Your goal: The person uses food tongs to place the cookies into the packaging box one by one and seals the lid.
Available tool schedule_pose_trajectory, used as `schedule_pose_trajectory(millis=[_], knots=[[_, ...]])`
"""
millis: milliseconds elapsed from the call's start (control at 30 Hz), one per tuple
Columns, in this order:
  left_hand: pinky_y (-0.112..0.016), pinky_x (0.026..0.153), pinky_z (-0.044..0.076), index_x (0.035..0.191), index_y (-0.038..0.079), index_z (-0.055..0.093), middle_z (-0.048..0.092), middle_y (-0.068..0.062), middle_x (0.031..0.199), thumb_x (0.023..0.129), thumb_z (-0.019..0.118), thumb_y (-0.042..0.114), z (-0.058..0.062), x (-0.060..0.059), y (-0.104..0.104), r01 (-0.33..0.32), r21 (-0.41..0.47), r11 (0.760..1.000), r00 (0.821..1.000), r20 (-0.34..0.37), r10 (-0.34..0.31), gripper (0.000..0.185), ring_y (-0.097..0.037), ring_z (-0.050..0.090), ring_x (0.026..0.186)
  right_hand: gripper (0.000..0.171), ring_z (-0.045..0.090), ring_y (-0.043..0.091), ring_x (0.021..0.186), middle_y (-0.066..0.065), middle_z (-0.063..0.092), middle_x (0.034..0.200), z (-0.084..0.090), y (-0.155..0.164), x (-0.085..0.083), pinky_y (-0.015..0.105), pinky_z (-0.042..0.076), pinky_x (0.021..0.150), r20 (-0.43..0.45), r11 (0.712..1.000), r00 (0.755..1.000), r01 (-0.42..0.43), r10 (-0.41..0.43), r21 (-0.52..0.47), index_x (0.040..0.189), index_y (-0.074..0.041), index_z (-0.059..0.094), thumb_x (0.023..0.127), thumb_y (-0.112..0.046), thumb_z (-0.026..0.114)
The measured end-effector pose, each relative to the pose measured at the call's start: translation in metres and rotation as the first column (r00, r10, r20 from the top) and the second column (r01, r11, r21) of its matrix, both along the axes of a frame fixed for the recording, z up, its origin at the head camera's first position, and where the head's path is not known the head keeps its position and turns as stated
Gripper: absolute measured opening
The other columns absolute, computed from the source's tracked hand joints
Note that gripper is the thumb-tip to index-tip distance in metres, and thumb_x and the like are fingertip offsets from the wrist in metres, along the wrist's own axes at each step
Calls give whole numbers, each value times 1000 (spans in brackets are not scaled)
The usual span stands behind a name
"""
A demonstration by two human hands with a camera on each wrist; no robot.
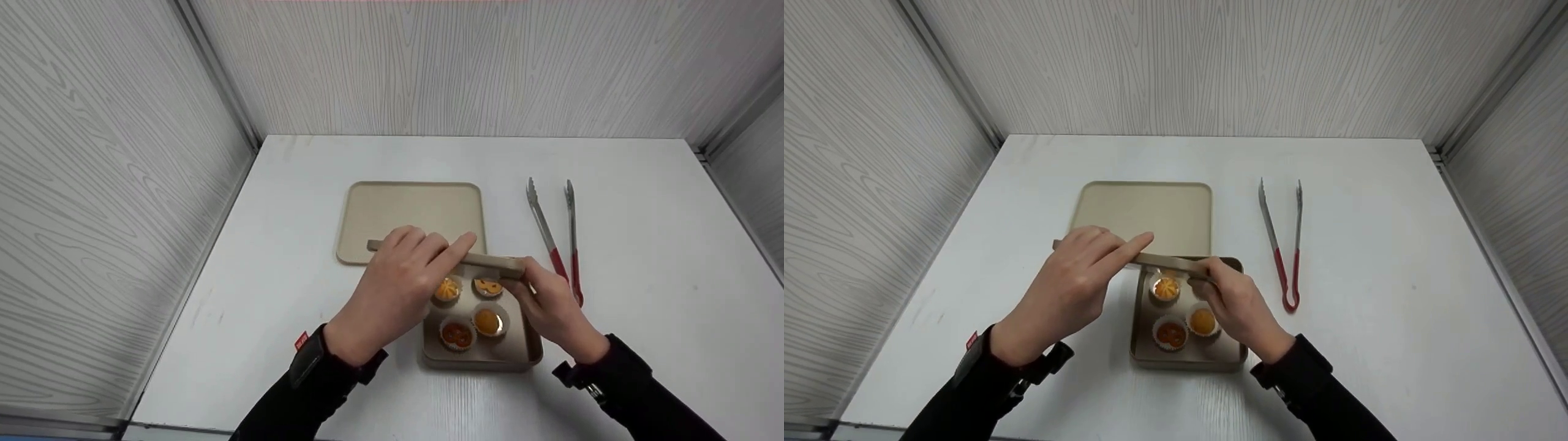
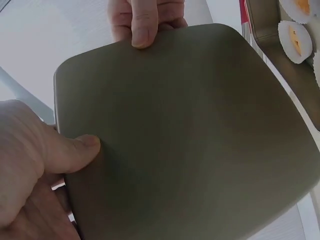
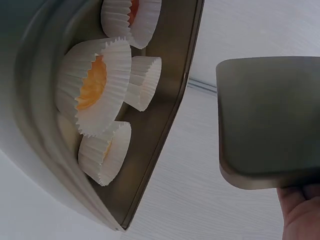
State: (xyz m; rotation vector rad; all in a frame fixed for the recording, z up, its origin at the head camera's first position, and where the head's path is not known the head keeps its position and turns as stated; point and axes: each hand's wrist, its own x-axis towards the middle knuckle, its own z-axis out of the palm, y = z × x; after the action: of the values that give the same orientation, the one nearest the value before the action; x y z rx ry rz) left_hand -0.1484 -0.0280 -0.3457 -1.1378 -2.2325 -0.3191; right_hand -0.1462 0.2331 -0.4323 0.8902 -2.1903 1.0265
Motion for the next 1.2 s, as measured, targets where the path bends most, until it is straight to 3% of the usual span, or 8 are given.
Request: schedule_pose_trajectory(millis=[167, 300, 567, 700, 867, 967, 1033, 1200], knots=[[-39, 102, 48, 145, 10, 59, 68, -3, 110, 84, 67, -11, -7, -5, -1, 36, 52, 998, 998, 41, -38, 65, -23, 57, 95, 26, 64, 3, 90, 14, 74, 98, -1, 4, 3, 9, 52, 78, 38, 999, 999, -10, 11, -35, 103, 5, 62, 83, 19, 68], [-42, 111, 43, 145, 9, 58, 67, -5, 117, 94, 67, 0, -14, -13, -3, 39, 146, 989, 999, 31, -44, 52, -25, 57, 107, 28, 66, 1, 99, 18, 73, 100, -1, 5, 4, 11, 54, 83, 80, 993, 996, -38, 47, -108, 104, 8, 62, 82, 25, 63], [-38, 109, 45, 152, 3, 48, 57, -13, 135, 99, 68, 19, -31, -29, -11, 35, 392, 919, 988, 127, -92, 59, -26, 52, 124, 37, 68, 4, 104, 8, 72, 111, 4, 9, 9, 16, 58, 83, 182, 973, 978, -63, 104, -222, 119, 10, 61, 86, 26, 57], [-35, 111, 44, 162, 1, 22, 48, -14, 146, 101, 65, 17, -42, -31, -15, 0, 504, 864, 934, 310, -181, 76, -20, 46, 137, 34, 68, 5, 105, -2, 71, 116, 7, 12, 12, 18, 59, 84, 264, 964, 958, -43, 115, -264, 122, 10, 59, 91, 23, 54], [-31, 96, 57, 166, 12, 4, 41, -8, 158, 104, 61, 22, -60, -29, -17, -105, 596, 796, 789, 537, -299, 86, -15, 58, 125, 29, 68, 9, 106, 2, 71, 116, 11, 15, 15, 19, 57, 88, 337, 948, 934, -4, 117, -317, 123, 10, 59, 96, 17, 52], [-31, 84, 61, 166, 17, 5, 45, -10, 153, 104, 61, 23, -69, -28, -17, -136, 624, 769, 729, 589, -349, 84, -17, 69, 108, 29, 69, 12, 107, 6, 72, 116, 13, 17, 15, 20, 57, 90, 383, 935, 915, 19, 126, -354, 127, 9, 58, 100, 12, 51], [-31, 80, 62, 166, 17, 6, 54, -11, 143, 104, 60, 22, -74, -27, -16, -141, 632, 762, 724, 591, -357, 83, -16, 72, 98, 28, 70, 14, 106, 8, 72, 115, 14, 18, 15, 21, 57, 90, 415, 924, 900, 36, 136, -380, 129, 8, 58, 102, 8, 50], [-27, 69, 60, 166, 16, 11, 63, -10, 120, 104, 61, 22, -83, -25, -14, -144, 606, 782, 769, 566, -297, 80, -13, 65, 80, 23, 72, 19, 100, 14, 72, 107, 16, 18, 14, 26, 60, 85, 498, 894, 855, 100, 148, -438, 125, 8, 59, 105, 0, 51]])
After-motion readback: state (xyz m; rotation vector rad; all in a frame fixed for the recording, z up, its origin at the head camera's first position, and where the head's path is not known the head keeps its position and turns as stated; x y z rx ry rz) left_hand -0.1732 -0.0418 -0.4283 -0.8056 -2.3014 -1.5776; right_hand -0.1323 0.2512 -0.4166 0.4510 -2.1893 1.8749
